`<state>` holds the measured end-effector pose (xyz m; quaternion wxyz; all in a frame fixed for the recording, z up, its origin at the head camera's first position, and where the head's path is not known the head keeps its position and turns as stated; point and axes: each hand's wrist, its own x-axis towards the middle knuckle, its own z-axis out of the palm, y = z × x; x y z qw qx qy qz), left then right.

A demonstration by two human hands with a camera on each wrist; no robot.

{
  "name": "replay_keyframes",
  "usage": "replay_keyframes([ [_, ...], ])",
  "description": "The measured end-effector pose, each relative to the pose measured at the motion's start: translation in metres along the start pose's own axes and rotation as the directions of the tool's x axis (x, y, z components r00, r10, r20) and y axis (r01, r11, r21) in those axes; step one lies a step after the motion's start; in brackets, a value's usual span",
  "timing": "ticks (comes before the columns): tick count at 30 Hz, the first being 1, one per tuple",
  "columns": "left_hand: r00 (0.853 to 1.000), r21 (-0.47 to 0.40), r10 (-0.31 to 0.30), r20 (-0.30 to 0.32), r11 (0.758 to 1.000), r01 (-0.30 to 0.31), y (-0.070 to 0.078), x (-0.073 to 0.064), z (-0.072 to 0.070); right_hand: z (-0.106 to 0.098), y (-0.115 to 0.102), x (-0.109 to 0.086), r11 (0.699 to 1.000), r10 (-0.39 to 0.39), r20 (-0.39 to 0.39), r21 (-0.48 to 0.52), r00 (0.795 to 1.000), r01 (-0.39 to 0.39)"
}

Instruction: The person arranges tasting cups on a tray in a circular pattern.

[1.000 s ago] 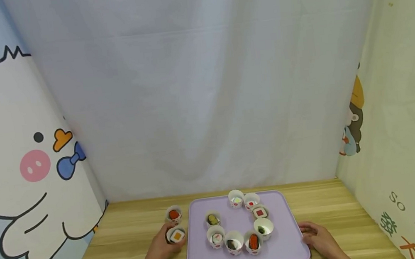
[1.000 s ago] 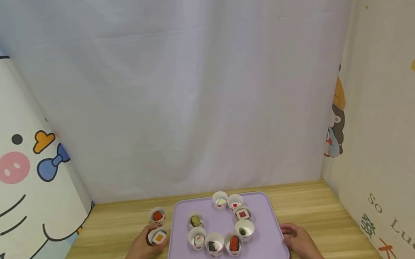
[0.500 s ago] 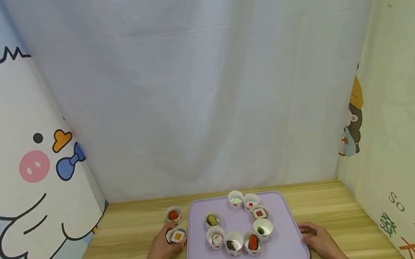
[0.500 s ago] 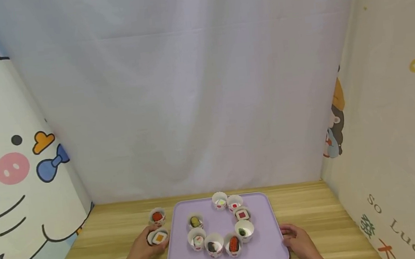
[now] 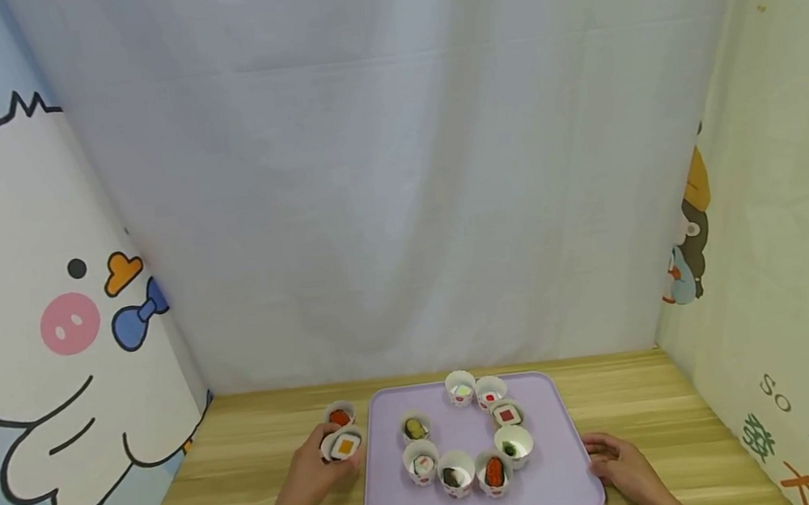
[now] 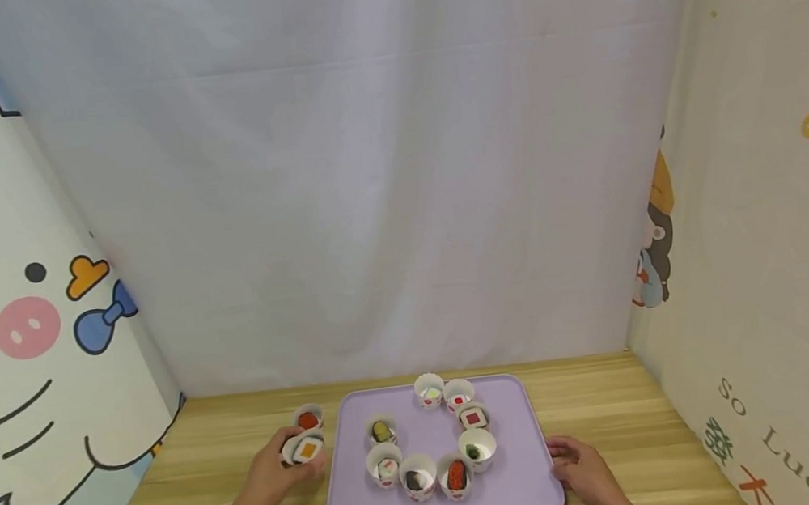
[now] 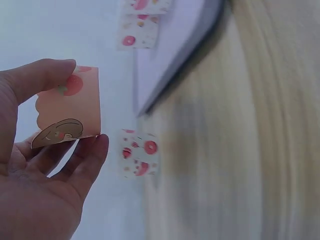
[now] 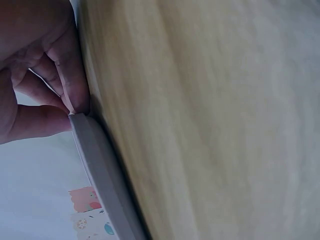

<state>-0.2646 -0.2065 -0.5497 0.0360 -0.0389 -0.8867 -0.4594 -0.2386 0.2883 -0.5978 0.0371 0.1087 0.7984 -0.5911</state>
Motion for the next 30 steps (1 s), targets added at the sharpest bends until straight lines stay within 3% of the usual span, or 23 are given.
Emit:
replay_keyframes([
  [11,0.997,-0.013,0.070,0.017,0.997,-0.070,0.026,0.013,-0.002,-0.001,0.002,0.000,1.000,0.009,-0.006,-0.012,1.000,-0.009],
  [17,0.996,-0.043,0.077,0.045,0.996,-0.075,0.040,0.024,0.004,-0.001,0.002,-0.001,1.000,0.012,-0.013,-0.016,1.000,-0.012],
  [24,0.990,-0.021,0.134,0.040,0.991,-0.134,0.056,0.037,0.010,0.000,0.003,0.001,1.000,0.006,-0.005,-0.006,1.000,-0.006],
  [30,0.989,-0.019,0.142,0.048,0.990,-0.142,0.065,0.046,0.014,0.000,0.001,0.001,1.000,-0.004,-0.004,0.005,1.000,0.004],
])
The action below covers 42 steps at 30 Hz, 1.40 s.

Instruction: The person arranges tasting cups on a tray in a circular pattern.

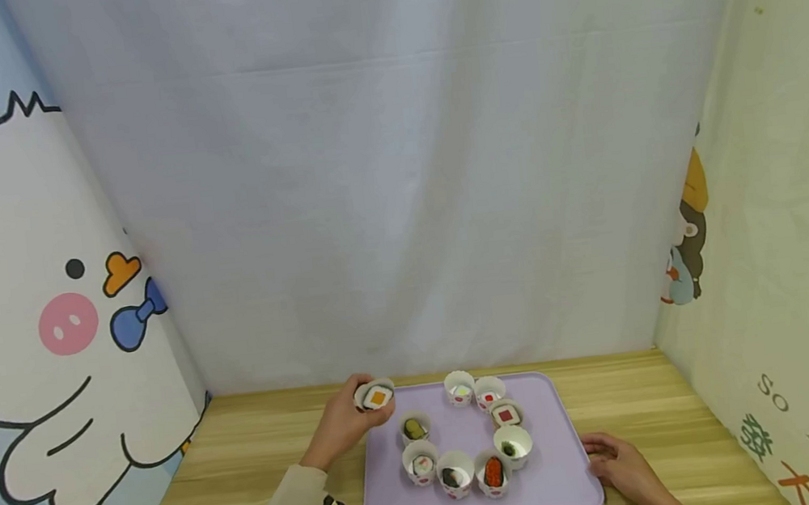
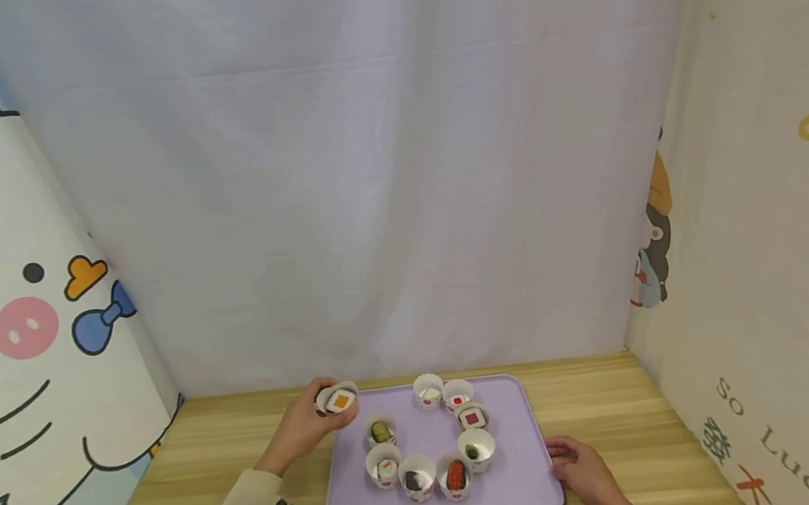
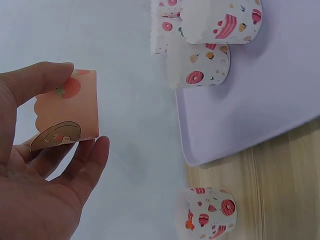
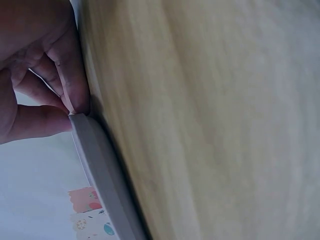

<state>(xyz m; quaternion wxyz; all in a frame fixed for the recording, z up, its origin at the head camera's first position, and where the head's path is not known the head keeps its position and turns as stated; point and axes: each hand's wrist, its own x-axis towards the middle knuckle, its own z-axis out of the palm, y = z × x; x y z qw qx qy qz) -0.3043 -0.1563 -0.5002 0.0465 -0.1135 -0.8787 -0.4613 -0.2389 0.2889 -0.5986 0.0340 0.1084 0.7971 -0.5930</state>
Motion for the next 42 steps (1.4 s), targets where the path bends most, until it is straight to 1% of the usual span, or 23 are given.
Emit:
replay_keyframes([
  [5,1.000,0.008,0.006,0.007,1.000,-0.006,0.004,0.012,0.008,-0.002,-0.002,-0.001,1.000,-0.006,0.001,-0.003,1.000,0.006],
  [10,1.000,-0.013,0.010,0.028,1.000,-0.009,0.006,0.024,0.018,-0.003,0.001,0.001,1.000,-0.009,0.003,0.004,1.000,0.009],
  [14,0.999,-0.031,0.005,0.039,1.000,-0.004,0.006,0.033,0.029,-0.004,0.002,0.001,1.000,-0.011,0.011,0.021,1.000,0.011],
  [18,0.999,-0.050,-0.017,0.051,0.999,0.020,0.005,0.040,0.041,-0.004,0.003,0.000,1.000,-0.022,0.036,0.020,0.999,0.021],
  [23,0.998,-0.049,-0.023,0.062,0.998,0.026,0.000,0.048,0.057,-0.005,0.003,-0.001,0.999,-0.026,0.038,0.021,0.999,0.026],
  [26,0.998,-0.049,-0.031,0.053,0.998,0.033,-0.001,0.051,0.065,-0.005,0.002,-0.001,0.999,-0.027,0.038,0.024,0.999,0.026],
  [33,0.997,-0.056,-0.057,0.048,0.997,0.060,0.003,0.056,0.079,-0.007,0.003,0.001,0.999,-0.043,0.059,0.025,0.997,0.041],
  [37,0.998,-0.056,-0.055,0.038,0.997,0.057,0.002,0.058,0.087,-0.006,0.003,0.001,0.999,-0.048,0.060,0.025,0.997,0.046],
  [40,0.998,-0.032,-0.053,0.022,0.998,0.054,0.000,0.059,0.093,-0.005,0.003,0.001,0.999,-0.041,0.055,0.021,0.998,0.040],
  [42,0.998,-0.016,-0.067,0.015,0.998,0.068,-0.003,0.059,0.096,-0.003,0.003,0.001,0.999,-0.033,0.047,0.022,0.998,0.032],
])
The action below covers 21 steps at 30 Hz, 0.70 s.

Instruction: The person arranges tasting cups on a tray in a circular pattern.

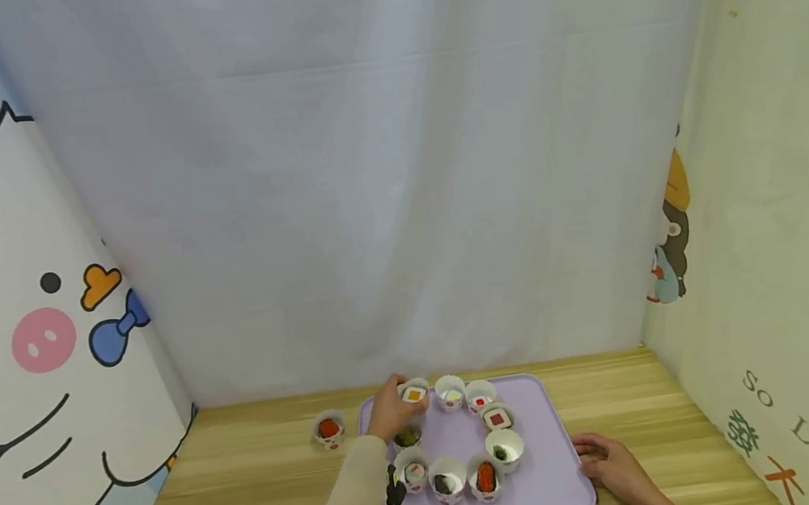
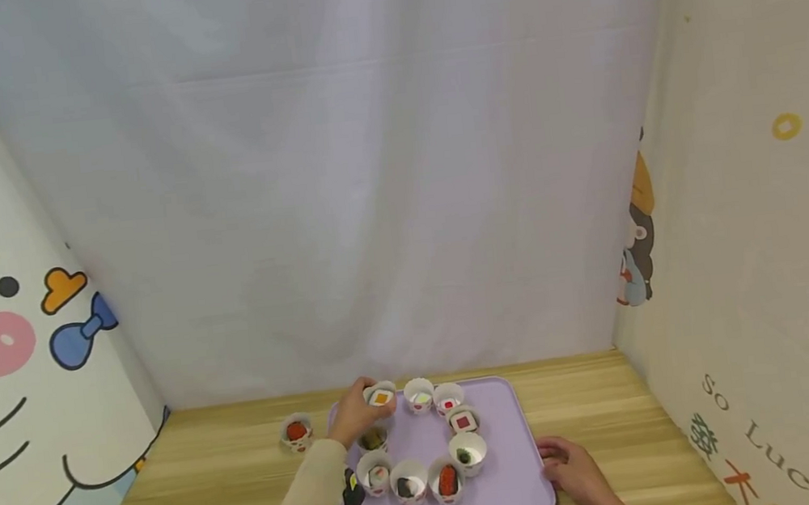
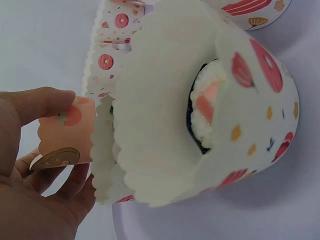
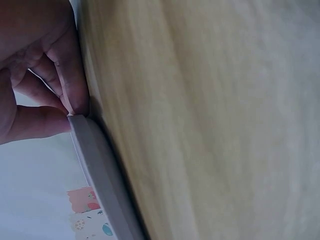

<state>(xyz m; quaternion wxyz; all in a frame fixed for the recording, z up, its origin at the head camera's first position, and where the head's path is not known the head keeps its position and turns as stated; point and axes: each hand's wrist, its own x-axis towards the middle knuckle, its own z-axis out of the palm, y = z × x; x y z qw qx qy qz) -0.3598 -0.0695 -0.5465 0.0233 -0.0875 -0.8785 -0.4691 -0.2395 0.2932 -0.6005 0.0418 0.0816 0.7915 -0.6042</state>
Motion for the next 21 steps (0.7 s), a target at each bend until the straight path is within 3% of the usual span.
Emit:
replay_keyframes([
  [10,0.996,-0.004,-0.087,-0.002,0.996,0.087,-0.010,-0.003,0.012,0.002,0.000,0.002,0.999,0.040,-0.042,-0.026,0.998,-0.041],
  [16,0.993,0.034,-0.108,-0.041,0.993,0.109,-0.013,-0.003,0.018,0.003,-0.002,0.000,0.999,0.040,-0.047,-0.031,0.998,-0.042],
  [21,0.986,0.063,-0.160,-0.042,0.985,0.162,-0.012,-0.005,0.021,0.003,-0.002,0.000,0.999,0.042,-0.058,-0.021,0.997,-0.044],
])
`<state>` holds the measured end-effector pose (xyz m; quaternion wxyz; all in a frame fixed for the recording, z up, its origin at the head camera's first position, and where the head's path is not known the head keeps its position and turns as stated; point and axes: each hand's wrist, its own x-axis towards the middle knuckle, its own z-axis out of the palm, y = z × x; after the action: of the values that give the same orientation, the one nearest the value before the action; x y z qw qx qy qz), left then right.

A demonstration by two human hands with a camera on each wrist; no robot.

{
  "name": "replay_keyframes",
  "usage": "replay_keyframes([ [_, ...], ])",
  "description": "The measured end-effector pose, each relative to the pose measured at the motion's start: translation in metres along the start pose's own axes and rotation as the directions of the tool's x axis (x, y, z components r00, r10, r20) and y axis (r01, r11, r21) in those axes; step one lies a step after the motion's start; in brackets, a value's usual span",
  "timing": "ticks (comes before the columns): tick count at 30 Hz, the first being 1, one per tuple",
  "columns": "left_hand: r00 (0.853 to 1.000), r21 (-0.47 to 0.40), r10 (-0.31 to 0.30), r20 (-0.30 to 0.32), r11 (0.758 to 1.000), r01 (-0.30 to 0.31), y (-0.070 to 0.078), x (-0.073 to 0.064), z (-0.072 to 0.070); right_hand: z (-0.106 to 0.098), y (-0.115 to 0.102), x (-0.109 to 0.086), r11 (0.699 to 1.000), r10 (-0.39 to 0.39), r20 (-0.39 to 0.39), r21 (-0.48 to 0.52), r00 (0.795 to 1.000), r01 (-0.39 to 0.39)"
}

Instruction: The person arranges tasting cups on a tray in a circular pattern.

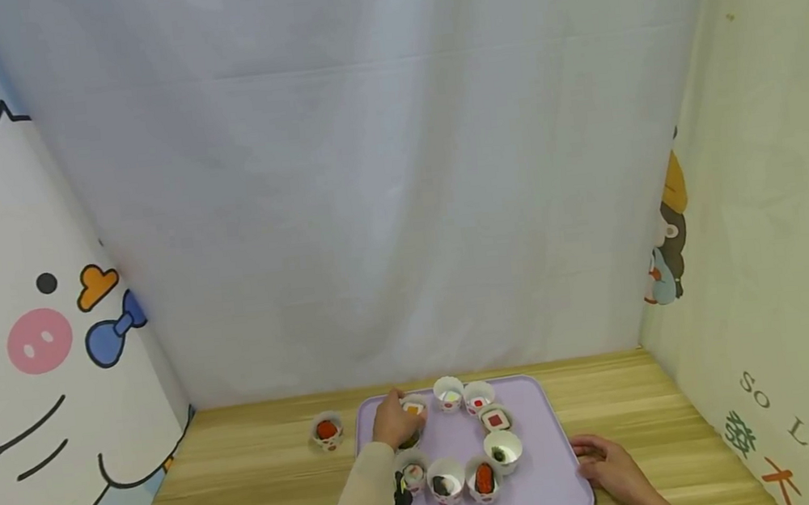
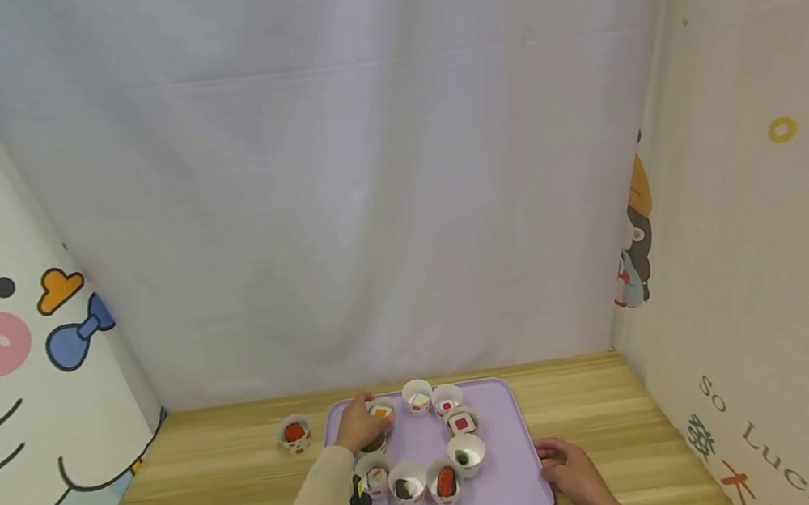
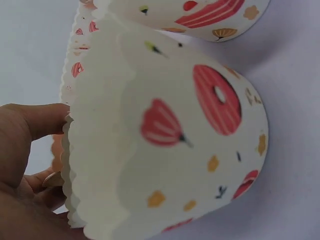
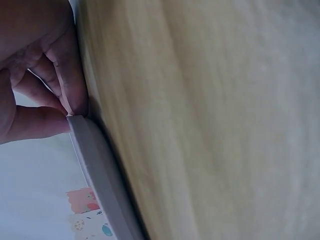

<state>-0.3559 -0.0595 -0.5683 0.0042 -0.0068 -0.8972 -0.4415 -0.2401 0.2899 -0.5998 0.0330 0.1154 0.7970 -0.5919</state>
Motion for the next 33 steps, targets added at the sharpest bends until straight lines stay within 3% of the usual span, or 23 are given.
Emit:
replay_keyframes([
  [5,1.000,0.024,-0.023,0.013,0.999,0.023,0.001,0.000,0.001,0.000,0.000,0.000,1.000,0.002,0.004,0.006,1.000,-0.002],
  [19,1.000,0.063,-0.008,-0.017,0.998,0.009,-0.003,-0.006,-0.008,0.003,-0.001,-0.002,1.000,-0.002,-0.002,0.004,1.000,0.002],
  [33,1.000,0.057,-0.016,-0.020,0.998,0.017,-0.006,-0.010,-0.013,0.002,0.000,0.000,1.000,0.001,-0.024,-0.013,1.000,-0.001],
])
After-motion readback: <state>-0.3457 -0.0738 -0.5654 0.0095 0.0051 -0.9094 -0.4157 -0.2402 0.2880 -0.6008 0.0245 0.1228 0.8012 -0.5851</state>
